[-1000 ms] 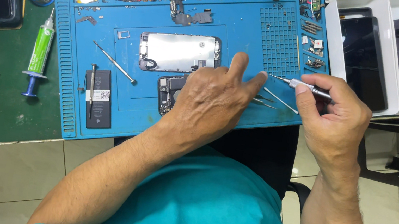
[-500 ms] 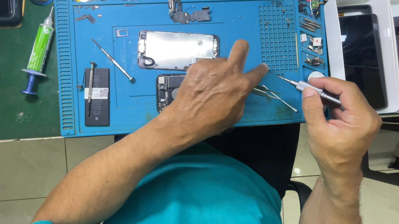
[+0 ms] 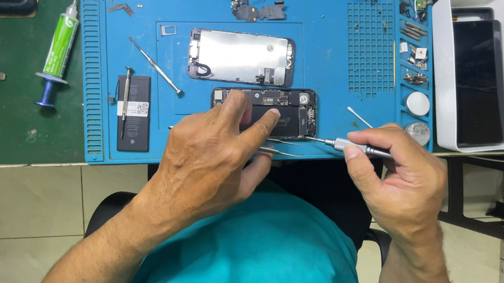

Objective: The person disassembles a smartphone on a blue work mat, using a screwdriver to remove screws and a cotton swab to clean internal components. They handle the battery, motherboard, and screen assembly, placing removed parts on the mat.

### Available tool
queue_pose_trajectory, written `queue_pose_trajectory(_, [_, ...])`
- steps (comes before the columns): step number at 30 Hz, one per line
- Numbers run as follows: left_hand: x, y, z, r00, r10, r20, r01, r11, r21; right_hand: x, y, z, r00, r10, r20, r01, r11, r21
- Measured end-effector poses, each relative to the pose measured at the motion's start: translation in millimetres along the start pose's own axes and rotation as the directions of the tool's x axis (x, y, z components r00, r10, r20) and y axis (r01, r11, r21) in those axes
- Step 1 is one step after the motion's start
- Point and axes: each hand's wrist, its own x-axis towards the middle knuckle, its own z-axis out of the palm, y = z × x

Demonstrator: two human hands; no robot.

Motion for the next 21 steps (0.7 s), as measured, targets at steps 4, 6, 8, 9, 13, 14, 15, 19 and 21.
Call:
queue_pose_trajectory(4, [0, 0, -8, 1.000, -0.010, 0.014, 0.010, 1.000, 0.004, 3, -2, 4, 0.999, -0.040, 0.011, 0.041, 0.997, -0.067])
queue_pose_trajectory(6, [-1, -1, -8, 1.000, -0.024, -0.003, 0.024, 1.000, -0.017, 4, -2, 5, 0.999, -0.030, 0.028, 0.031, 0.998, -0.052])
queue_pose_trajectory(8, [-3, -2, -6, 1.000, -0.022, 0.007, 0.022, 1.000, 0.006, 4, -2, 4, 0.999, -0.018, 0.031, 0.020, 0.999, -0.049])
queue_pose_trajectory(9, [-4, -2, -6, 1.000, -0.018, 0.017, 0.018, 0.999, 0.028, 4, -2, 4, 0.999, -0.006, 0.032, 0.008, 0.999, -0.046])
queue_pose_trajectory(13, [-5, -4, -2, 1.000, 0.000, 0.006, 0.000, 0.999, 0.034, 2, -1, 4, 1.000, 0.006, 0.024, -0.006, 1.000, -0.014])
queue_pose_trajectory(14, [-5, -4, -2, 1.000, 0.007, 0.003, -0.007, 0.999, 0.039, 1, 0, 4, 0.999, 0.031, 0.012, -0.030, 0.999, -0.022])
queue_pose_trajectory(15, [-4, -4, -3, 1.000, 0.013, 0.001, -0.013, 0.999, 0.045, 0, 0, 4, 0.998, 0.055, 0.001, -0.055, 0.998, -0.029])
queue_pose_trajectory(19, [-3, -3, 2, 1.000, 0.021, -0.005, -0.021, 1.000, 0.022, -2, 4, 4, 0.996, 0.076, -0.039, -0.075, 0.997, 0.022])
queue_pose_trajectory(21, [-1, -3, 6, 0.998, 0.055, 0.007, -0.055, 0.996, 0.066, -2, 5, 3, 0.975, 0.169, -0.145, -0.159, 0.984, 0.079])
